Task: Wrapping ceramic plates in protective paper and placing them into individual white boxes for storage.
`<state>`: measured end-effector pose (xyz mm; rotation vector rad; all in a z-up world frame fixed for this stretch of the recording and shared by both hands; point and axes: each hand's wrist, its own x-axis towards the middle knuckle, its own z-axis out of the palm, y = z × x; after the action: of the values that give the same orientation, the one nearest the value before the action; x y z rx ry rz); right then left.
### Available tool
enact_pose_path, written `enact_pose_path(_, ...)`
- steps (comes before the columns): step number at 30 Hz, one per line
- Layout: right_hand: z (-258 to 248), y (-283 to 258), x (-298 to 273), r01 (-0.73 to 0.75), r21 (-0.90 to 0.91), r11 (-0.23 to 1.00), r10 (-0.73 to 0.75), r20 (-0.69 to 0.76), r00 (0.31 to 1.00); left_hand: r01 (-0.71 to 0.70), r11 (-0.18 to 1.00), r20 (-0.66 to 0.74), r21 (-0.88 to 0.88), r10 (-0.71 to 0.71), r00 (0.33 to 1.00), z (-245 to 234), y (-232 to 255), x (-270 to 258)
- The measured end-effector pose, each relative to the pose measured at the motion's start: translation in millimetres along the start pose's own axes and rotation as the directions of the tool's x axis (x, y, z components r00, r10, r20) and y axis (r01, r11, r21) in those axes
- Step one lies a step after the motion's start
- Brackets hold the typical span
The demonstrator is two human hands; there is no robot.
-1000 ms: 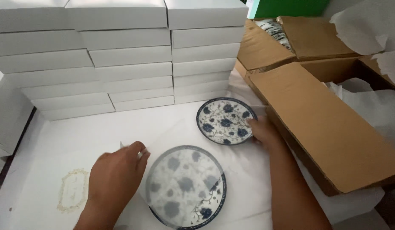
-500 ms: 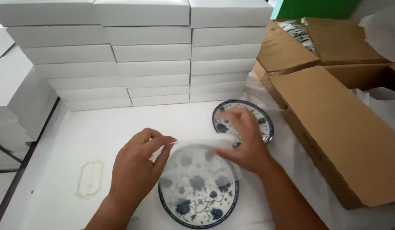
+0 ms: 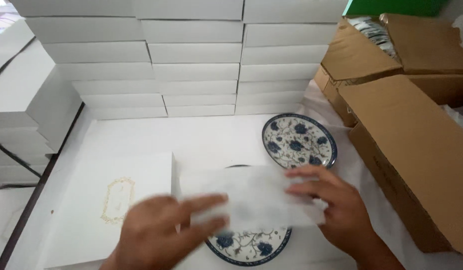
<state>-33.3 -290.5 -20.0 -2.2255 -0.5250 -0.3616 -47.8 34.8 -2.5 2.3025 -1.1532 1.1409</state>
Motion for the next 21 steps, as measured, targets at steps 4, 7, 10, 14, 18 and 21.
enact_pose_path(4,7,31,-29,0.12,0.026,0.992,-0.122,0.1,0.988,0.008,0.977,0.141,-0.215,0.022,0.99,15,20,-40)
enact_pose_path(7,17,51,-51,0.008,-0.088,0.996,0.011,0.216,0.976,0.064,0.979,0.114,-0.194,-0.042,0.993,40,30,-70)
enact_pose_path(10,25,51,-60,0.029,-0.121,0.992,-0.01,0.152,0.988,0.093,0.992,0.126,-0.086,-0.082,0.989,52,33,-87)
enact_pose_path(14,27,45,-69,0.064,-0.206,0.976,-0.056,0.041,0.998,0.078,0.984,0.132,-0.157,-0.058,0.99,47,33,-83)
enact_pose_path(18,27,30,-73,-0.004,-0.143,0.99,-0.009,-0.095,0.995,-0.023,0.968,0.12,-0.25,0.055,0.991,52,30,-85)
enact_pose_path(21,25,56,-68,0.413,-0.258,0.874,-0.401,0.099,0.911,-0.075,0.972,0.102,-0.222,0.099,0.99,57,29,-84)
